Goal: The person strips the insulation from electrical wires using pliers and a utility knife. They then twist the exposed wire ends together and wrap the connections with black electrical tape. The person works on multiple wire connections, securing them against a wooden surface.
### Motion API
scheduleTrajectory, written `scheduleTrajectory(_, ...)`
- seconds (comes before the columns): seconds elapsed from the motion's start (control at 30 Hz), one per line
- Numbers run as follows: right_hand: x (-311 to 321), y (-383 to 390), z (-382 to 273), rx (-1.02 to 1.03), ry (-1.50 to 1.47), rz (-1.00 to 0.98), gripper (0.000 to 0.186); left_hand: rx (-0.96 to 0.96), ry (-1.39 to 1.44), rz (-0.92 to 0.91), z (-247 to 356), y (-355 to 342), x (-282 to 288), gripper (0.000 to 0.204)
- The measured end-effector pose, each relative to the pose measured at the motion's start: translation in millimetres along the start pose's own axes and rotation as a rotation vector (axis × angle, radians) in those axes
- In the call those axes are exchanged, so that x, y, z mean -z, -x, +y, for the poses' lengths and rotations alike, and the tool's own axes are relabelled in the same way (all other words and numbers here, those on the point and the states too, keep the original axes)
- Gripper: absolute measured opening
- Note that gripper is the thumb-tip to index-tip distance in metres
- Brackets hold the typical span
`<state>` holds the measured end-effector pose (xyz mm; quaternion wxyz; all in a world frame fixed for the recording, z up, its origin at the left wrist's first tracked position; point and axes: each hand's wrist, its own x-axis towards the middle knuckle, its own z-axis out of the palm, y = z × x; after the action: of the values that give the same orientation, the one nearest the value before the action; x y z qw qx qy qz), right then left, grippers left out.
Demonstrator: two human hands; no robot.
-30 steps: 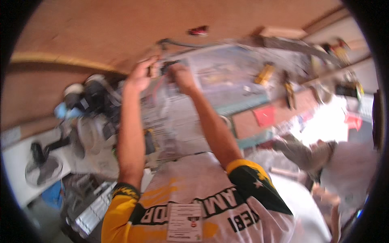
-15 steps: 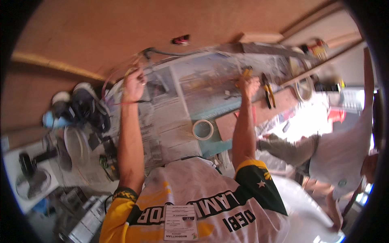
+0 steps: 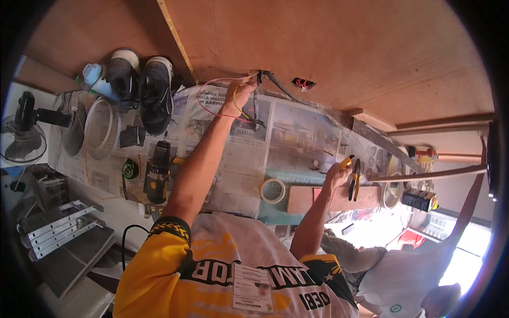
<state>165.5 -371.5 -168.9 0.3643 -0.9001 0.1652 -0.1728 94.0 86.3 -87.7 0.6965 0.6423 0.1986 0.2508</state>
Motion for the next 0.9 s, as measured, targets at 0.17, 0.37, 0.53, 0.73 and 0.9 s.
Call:
scheduleTrajectory(0.17, 43.5, 58.2, -93.4, -0.339, -0.568, -0.627, 0.027, 0.411, 0.329, 0.03, 21.3, 15.2, -21.9, 0.026)
scheduleTrajectory(0.37, 22.6, 70.4, -152.7, 0.101, -0.39, -0.985, 0.025, 0.314, 0.253, -0.01, 9.6, 14.4, -12.0, 0.041)
scheduleTrajectory(0.53, 18.0, 75.2, -218.6, -0.051, -0.75, -1.349, 0.048, 0.218, 0.338, -0.064, -14.3, 9.4, -1.0, 0.037)
scheduleTrajectory(0.73, 7.4, 70.1, -220.3, -0.189, -0.914, -1.479, 0.057, 0.257, 0.276, -0.063, 1.9, 0.5, -4.8, 0.033)
scheduleTrajectory(0.9, 18.9, 75.3, -220.0, -0.248, -1.109, -1.546, 0.06, 0.449, 0.292, -0.024, 11.8, -2.2, -1.6, 0.028)
